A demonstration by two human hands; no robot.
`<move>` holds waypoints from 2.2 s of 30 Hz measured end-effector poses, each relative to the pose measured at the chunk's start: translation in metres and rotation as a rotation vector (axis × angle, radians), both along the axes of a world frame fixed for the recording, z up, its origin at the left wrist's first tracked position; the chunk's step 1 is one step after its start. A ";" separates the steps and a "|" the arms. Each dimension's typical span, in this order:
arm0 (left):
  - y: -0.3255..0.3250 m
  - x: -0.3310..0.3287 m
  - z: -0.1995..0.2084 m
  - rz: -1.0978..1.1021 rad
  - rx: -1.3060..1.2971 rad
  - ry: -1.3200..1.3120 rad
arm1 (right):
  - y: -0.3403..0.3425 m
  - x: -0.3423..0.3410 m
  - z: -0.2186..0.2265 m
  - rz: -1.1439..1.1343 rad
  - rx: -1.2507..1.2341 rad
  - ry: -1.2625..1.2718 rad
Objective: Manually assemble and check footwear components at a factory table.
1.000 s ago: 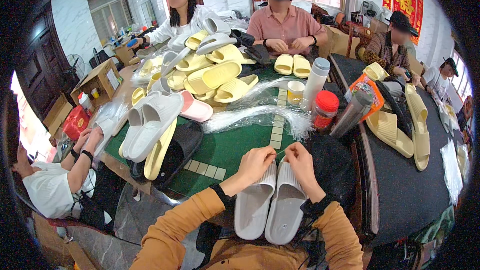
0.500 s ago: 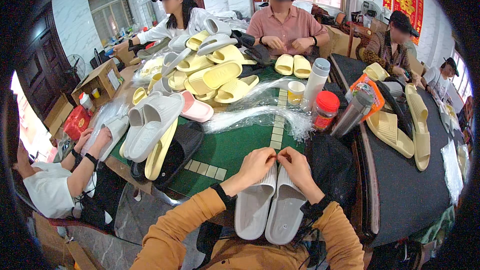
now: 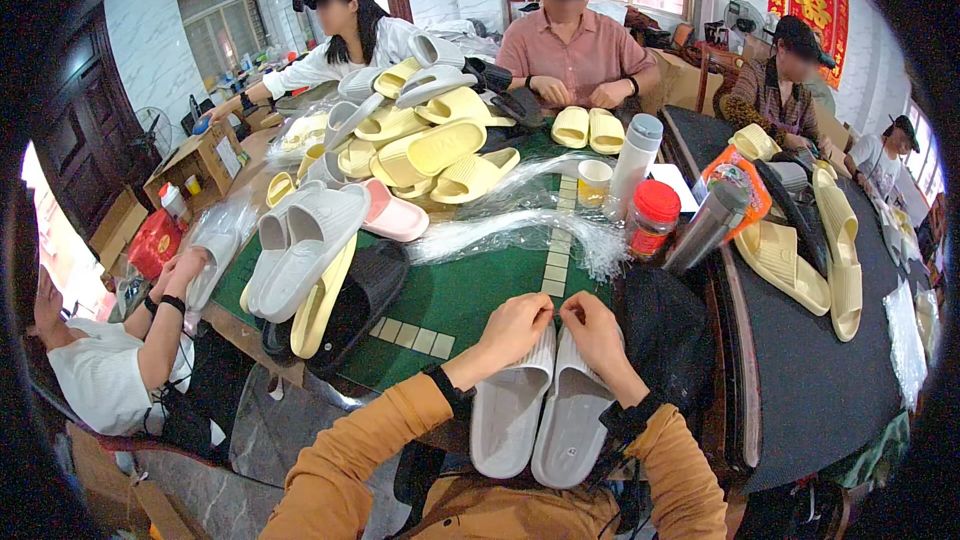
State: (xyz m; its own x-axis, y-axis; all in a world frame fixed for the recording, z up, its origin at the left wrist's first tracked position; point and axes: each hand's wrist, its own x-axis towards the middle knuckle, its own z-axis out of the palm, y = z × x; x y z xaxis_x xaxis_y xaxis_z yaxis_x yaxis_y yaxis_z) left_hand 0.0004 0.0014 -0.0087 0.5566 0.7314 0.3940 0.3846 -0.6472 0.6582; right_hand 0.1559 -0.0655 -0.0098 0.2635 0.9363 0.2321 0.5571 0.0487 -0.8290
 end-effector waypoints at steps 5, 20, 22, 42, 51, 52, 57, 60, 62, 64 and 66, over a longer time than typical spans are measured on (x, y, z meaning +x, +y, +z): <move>0.001 0.000 -0.001 -0.040 0.023 -0.005 | 0.000 -0.001 -0.001 -0.005 0.032 0.008; -0.001 -0.002 0.001 -0.064 0.022 -0.040 | -0.002 -0.004 0.005 0.042 -0.012 0.105; -0.003 -0.002 0.005 -0.055 0.027 -0.040 | -0.004 -0.003 0.007 0.014 -0.010 0.077; 0.001 0.004 -0.001 -0.041 -0.036 0.021 | -0.002 0.008 0.004 0.025 0.001 0.084; 0.007 -0.011 -0.016 0.009 -0.143 0.033 | -0.013 -0.114 0.215 0.763 0.090 0.278; 0.014 -0.010 -0.025 0.003 -0.178 0.040 | -0.017 -0.137 0.230 0.866 0.076 0.208; 0.019 0.029 -0.035 -0.106 -0.170 0.035 | -0.009 -0.221 0.229 1.131 0.395 0.030; 0.012 0.007 -0.016 -0.098 -0.090 0.027 | 0.003 -0.260 0.202 1.040 0.437 0.063; 0.005 0.000 0.000 -0.079 -0.130 0.027 | -0.004 -0.248 0.198 1.059 0.415 -0.055; 0.018 -0.007 -0.011 -0.118 -0.035 -0.060 | -0.027 -0.238 0.189 0.976 0.596 0.019; 0.021 -0.001 -0.011 -0.120 0.059 -0.061 | -0.054 -0.202 0.208 0.860 0.443 0.074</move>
State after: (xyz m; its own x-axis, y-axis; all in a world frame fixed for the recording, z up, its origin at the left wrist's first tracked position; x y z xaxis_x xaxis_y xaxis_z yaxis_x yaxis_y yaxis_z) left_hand -0.0007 0.0222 -0.0194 0.6124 0.6360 0.4696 0.2630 -0.7241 0.6376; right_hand -0.0460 -0.1195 0.1982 -0.4427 0.6476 0.6201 0.1324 0.7312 -0.6692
